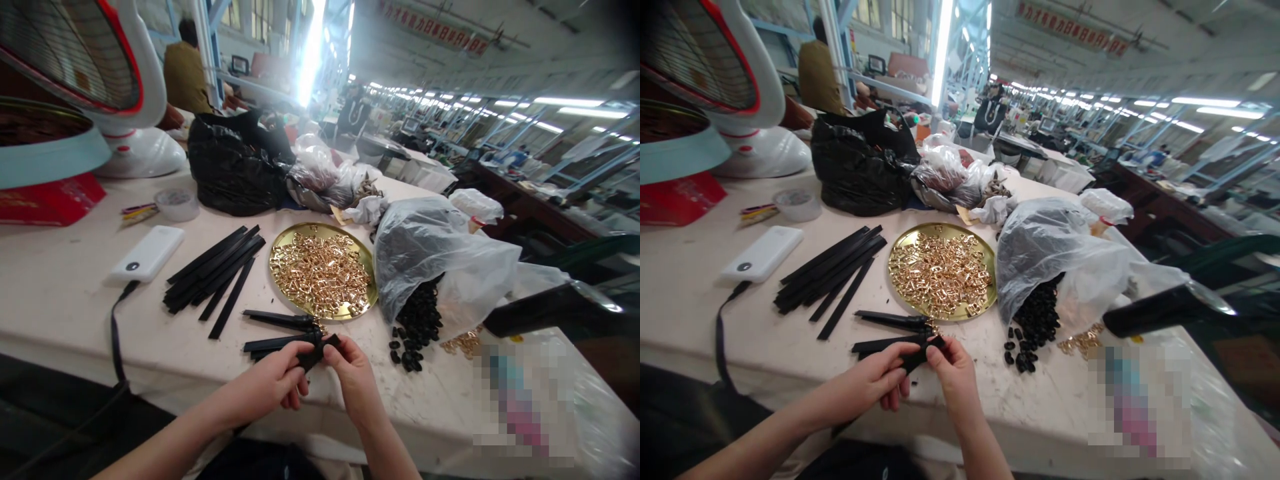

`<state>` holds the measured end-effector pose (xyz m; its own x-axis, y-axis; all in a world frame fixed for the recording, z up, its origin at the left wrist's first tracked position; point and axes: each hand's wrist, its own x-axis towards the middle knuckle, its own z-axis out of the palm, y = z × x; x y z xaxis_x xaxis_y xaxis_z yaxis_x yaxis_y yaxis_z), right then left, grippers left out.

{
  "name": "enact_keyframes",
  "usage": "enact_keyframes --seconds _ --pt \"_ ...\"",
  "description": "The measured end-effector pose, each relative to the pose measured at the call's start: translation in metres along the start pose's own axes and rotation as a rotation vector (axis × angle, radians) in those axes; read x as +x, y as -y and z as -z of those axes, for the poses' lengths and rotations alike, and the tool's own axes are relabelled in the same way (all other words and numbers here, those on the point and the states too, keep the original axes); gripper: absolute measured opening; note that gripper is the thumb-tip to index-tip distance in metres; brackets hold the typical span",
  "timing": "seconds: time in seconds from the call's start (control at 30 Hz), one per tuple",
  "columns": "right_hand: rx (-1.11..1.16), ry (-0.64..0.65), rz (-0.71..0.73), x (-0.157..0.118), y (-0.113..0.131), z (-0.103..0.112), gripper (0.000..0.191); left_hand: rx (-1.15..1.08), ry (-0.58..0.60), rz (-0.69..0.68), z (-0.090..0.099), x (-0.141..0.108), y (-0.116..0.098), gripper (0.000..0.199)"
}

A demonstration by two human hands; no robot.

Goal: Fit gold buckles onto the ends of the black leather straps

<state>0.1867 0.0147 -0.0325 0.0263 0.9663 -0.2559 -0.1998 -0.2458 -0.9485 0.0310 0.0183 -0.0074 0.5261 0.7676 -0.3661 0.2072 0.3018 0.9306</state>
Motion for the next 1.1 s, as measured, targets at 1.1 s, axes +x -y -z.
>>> enact_keyframes --seconds 1.1 --pt "-0.012 0.171 -0.052 0.039 0.040 0.002 0.018 -0.294 -0.281 -0.132 0.012 0.026 -0.019 0.030"
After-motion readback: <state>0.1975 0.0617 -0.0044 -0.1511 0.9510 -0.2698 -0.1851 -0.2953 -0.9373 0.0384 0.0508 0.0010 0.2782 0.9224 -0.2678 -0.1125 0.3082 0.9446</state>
